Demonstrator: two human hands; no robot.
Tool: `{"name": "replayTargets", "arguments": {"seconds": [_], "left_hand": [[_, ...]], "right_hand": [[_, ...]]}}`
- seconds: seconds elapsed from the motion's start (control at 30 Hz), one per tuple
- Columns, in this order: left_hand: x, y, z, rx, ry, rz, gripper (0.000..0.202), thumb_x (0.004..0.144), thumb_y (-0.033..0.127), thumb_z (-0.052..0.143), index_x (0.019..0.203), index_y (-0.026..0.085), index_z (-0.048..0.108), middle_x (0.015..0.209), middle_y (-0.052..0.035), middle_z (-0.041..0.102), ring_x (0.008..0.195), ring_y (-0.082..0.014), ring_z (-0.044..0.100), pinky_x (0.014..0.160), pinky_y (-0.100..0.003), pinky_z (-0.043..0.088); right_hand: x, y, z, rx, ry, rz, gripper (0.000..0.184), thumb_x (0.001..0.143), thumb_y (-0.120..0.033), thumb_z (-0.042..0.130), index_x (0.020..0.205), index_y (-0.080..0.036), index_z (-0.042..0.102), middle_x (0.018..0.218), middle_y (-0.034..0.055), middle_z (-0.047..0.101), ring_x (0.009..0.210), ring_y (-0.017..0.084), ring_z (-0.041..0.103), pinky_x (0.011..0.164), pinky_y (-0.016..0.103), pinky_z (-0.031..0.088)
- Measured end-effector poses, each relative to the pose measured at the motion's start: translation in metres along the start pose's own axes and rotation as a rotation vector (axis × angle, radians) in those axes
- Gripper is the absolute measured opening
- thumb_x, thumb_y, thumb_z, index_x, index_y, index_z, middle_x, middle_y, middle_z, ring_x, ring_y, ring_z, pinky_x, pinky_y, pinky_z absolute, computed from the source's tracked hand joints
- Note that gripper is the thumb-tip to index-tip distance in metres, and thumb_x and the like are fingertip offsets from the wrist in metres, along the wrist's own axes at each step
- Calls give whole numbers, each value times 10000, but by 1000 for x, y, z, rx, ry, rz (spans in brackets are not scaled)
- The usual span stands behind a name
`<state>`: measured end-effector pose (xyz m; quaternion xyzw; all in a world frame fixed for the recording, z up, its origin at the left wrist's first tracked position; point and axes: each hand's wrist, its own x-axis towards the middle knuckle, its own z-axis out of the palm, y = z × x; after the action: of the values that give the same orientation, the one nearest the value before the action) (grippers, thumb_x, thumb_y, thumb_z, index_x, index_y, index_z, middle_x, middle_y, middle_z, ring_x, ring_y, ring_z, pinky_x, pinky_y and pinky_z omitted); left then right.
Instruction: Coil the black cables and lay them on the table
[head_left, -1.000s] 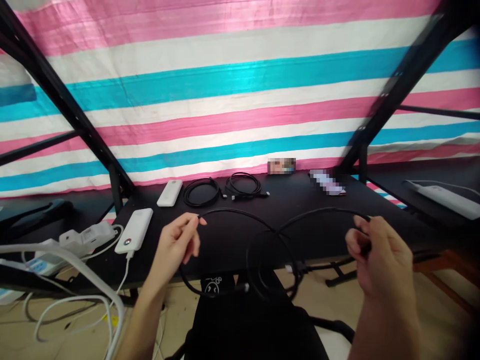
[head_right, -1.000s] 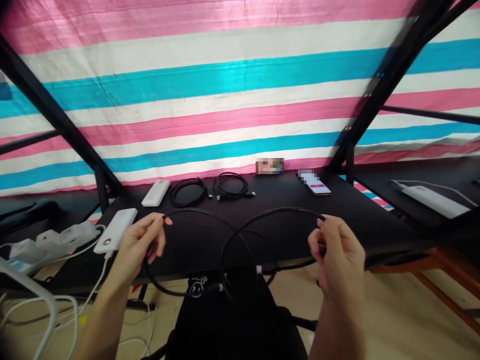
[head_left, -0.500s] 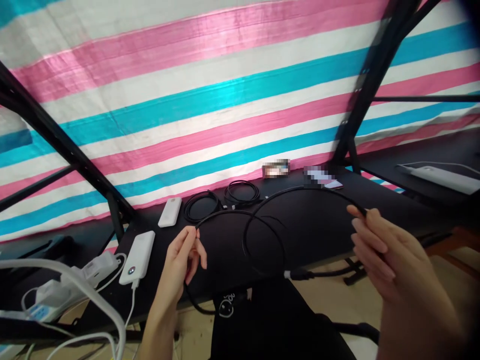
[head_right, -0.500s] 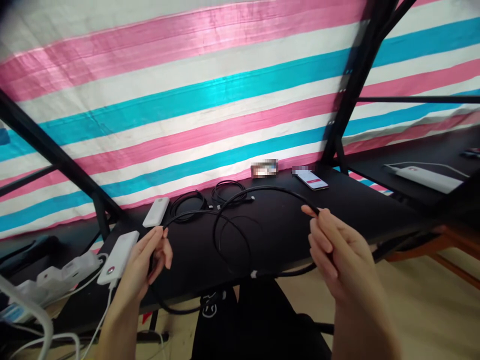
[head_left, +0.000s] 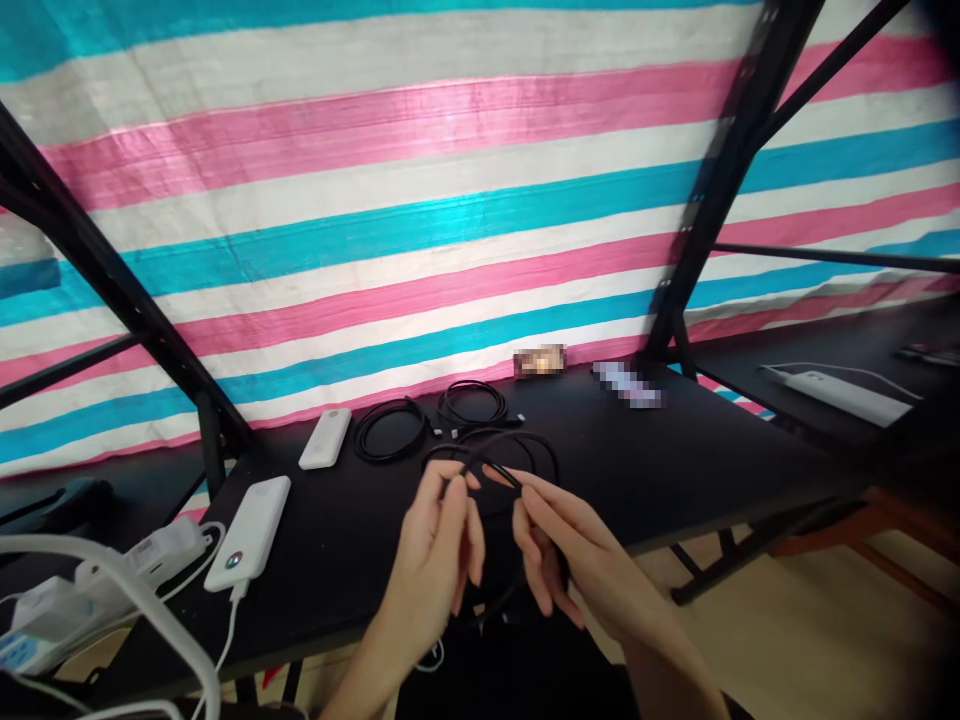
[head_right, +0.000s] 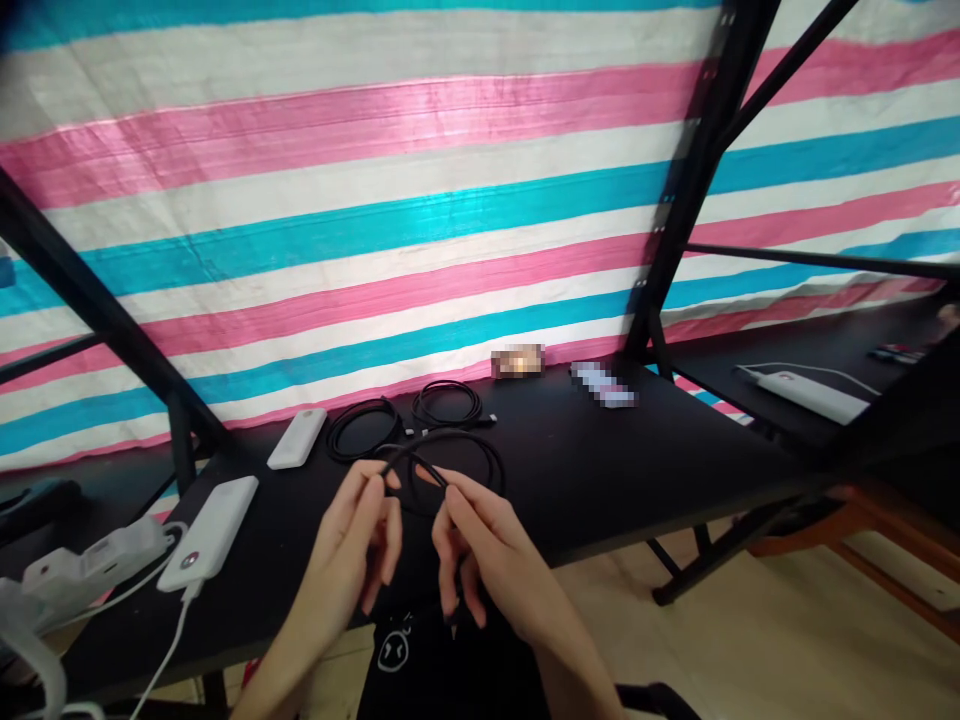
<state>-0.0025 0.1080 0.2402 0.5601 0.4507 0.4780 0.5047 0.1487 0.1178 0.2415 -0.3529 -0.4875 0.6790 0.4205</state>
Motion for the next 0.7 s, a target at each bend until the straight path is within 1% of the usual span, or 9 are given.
{"name": "replayTargets", "arguments": {"seconds": [0.1, 0.2, 0.33, 0.4, 0.47, 0.5, 0.57, 0.63, 0.7], "left_hand": [[-12, 4, 14, 186, -140, 22, 322, 950, 461, 311, 1058, 208, 480, 477, 83, 452, 377, -75, 374, 375, -155, 311], [-23, 8, 16, 373, -219, 90, 323, 968, 387, 283, 1089, 217, 529, 535, 51, 509, 505, -105, 488, 542, -195, 419], [-29, 4, 8, 436, -295, 263, 326, 952, 341, 309, 953, 242, 620, 608, 5, 610, 646, -151, 586, 679, -240, 473], [-28, -5, 2, 455, -165, 350, 273, 934, 320, 367, 899, 238, 626, 785, -36, 661, 811, -173, 609, 762, -263, 475], [-24, -14, -6, 497, 97, 437, 180, 904, 302, 455, 981, 237, 604, 1007, -68, 646, 979, -193, 582, 853, -297, 455], [-21, -18, -10, 521, 224, 474, 212, 876, 305, 516, 1069, 242, 579, 1108, -81, 616, 1058, -207, 551, 898, -321, 437], [-15, -23, -19, 562, 295, 508, 436, 789, 354, 644, 1200, 259, 532, 1246, -96, 556, 1157, -245, 493, 952, -372, 406], [-7, -26, -27, 565, 182, 492, 428, 719, 427, 701, 1101, 253, 618, 1154, -91, 617, 1083, -267, 533, 909, -381, 425], [-1, -29, -34, 490, 32, 412, 275, 752, 486, 644, 761, 214, 678, 780, -59, 670, 797, -219, 595, 749, -328, 463]], "right_hand": [[6, 2, 3, 189, 136, -105, 427, 769, -362, 600, 1170, -219, 630, 695, -28, 489, 423, 24, 332, 367, 153, 249], [4, 1, -7, 278, 116, -220, 491, 699, -390, 565, 1141, -210, 679, 902, 48, 557, 586, 94, 399, 476, 216, 353], [-3, -1, -18, 15, 54, -214, 491, 849, -498, 421, 1219, -256, 635, 996, 61, 580, 643, 128, 421, 543, 260, 371], [-6, -3, -18, -144, 58, -158, 441, 911, -488, 377, 1195, -286, 647, 972, 48, 615, 673, 129, 470, 588, 261, 379], [-9, -5, -15, -193, -19, -150, 438, 937, -473, 349, 1171, -277, 663, 980, 58, 661, 760, 157, 546, 657, 286, 404], [-10, -6, -14, -180, -74, -154, 448, 941, -469, 339, 1165, -262, 668, 981, 69, 682, 798, 177, 575, 686, 306, 413], [-12, -6, -11, -125, -160, -138, 458, 941, -455, 343, 1140, -223, 685, 946, 91, 717, 833, 214, 616, 717, 339, 426], [-11, -6, -11, -77, -181, -110, 462, 937, -441, 356, 1081, -187, 715, 892, 106, 735, 820, 233, 642, 707, 350, 437], [-8, -4, -13, -47, -172, -88, 464, 928, -446, 371, 1041, -173, 729, 854, 107, 740, 796, 236, 659, 697, 349, 450]]}}
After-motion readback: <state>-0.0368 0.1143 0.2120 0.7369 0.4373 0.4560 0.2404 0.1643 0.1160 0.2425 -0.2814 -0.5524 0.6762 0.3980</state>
